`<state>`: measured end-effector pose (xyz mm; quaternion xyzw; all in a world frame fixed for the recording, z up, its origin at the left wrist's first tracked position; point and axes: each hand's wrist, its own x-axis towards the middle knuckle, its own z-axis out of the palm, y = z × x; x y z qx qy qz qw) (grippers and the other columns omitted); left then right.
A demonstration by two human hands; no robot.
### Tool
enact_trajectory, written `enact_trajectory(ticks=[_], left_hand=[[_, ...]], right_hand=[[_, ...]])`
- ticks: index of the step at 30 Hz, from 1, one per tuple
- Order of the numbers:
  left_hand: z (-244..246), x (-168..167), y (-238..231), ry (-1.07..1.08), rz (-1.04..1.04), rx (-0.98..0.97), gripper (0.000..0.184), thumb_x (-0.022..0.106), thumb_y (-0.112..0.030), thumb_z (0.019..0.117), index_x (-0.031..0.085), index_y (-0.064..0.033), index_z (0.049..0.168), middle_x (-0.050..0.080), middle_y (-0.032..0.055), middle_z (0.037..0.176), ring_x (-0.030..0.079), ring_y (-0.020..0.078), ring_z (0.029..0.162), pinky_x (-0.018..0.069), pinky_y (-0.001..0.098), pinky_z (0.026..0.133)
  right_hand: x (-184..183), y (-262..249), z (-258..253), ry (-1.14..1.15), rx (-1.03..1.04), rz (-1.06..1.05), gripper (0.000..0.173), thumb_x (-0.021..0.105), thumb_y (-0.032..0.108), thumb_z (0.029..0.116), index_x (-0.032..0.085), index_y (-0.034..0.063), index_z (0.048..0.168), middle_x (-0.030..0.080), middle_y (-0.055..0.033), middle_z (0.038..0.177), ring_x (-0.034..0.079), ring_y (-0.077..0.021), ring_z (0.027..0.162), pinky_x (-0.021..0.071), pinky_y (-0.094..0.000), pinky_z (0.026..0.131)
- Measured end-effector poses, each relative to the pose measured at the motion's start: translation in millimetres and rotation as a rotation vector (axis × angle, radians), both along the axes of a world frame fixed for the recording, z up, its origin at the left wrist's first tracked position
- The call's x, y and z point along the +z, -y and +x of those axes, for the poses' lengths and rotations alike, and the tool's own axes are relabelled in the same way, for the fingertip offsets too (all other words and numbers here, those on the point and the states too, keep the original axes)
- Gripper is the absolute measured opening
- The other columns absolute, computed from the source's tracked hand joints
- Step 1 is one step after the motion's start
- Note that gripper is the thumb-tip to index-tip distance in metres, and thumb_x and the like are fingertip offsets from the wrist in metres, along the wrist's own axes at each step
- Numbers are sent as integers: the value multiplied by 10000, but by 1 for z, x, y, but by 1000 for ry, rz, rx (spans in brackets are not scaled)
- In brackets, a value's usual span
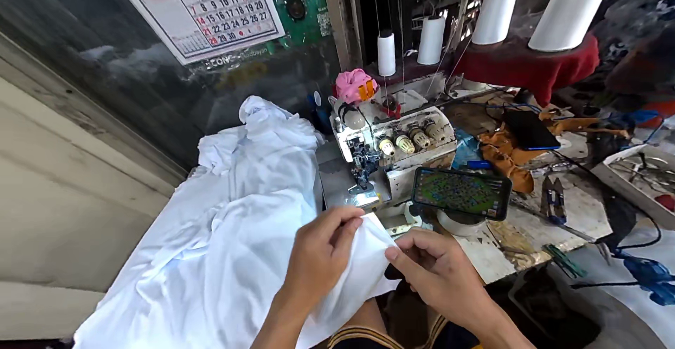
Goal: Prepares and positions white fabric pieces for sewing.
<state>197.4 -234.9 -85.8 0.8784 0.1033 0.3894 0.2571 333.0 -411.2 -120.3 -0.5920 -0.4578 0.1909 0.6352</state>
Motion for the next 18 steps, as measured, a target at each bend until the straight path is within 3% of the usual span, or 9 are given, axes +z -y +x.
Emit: enact_trajectory(ticks=[2, 4, 5, 8, 12, 18], left_hand=[[14, 15, -13, 71, 94, 42, 133, 666, -201, 996, 721, -130, 1095, 717, -60, 898, 623, 9, 671, 546, 195, 575], [35, 11, -32, -18, 224, 103, 160, 673, -232, 995, 723, -121, 1099, 737, -35, 1007, 703, 44, 859, 616, 259, 739], [44, 5, -41, -84, 274, 124, 172, 661, -243, 996, 734, -128, 1100, 729, -23, 1029, 704, 74, 896, 612, 308, 772], [55, 0, -51, -187, 371, 153, 167, 636, -281, 1001, 747, -177, 1070, 715, -42, 1009, 697, 84, 884, 603, 324, 735], [53, 1, -54, -256, 387, 141, 167, 615, -290, 1012, 731, -173, 1037, 663, -31, 956, 666, 78, 829, 582, 291, 681], [52, 5, -56, -257, 315, 83, 141, 636, -248, 996, 725, -148, 1041, 690, -39, 964, 672, 56, 875, 593, 273, 776]], right_hand=[[7, -14, 6, -38, -36, -27, 226, 676, 327, 996, 747, 115, 962, 678, 12, 807, 614, -85, 586, 535, -239, 485], [0, -37, 16, -101, -96, -117, 229, 674, 338, 981, 744, 124, 937, 695, 12, 779, 642, -99, 600, 559, -266, 526], [-7, -47, 19, -151, -105, -150, 227, 682, 330, 975, 742, 116, 926, 695, 3, 767, 643, -107, 596, 562, -273, 536], [-18, -60, 26, -190, -97, -164, 236, 673, 341, 971, 740, 122, 918, 670, 15, 744, 611, -89, 572, 528, -254, 514], [-21, -60, 26, -202, -90, -161, 237, 670, 350, 968, 741, 129, 918, 675, 19, 755, 618, -88, 590, 523, -247, 515], [-21, -59, 29, -195, -71, -142, 229, 673, 338, 967, 742, 123, 924, 670, 20, 752, 614, -84, 608, 519, -251, 534]])
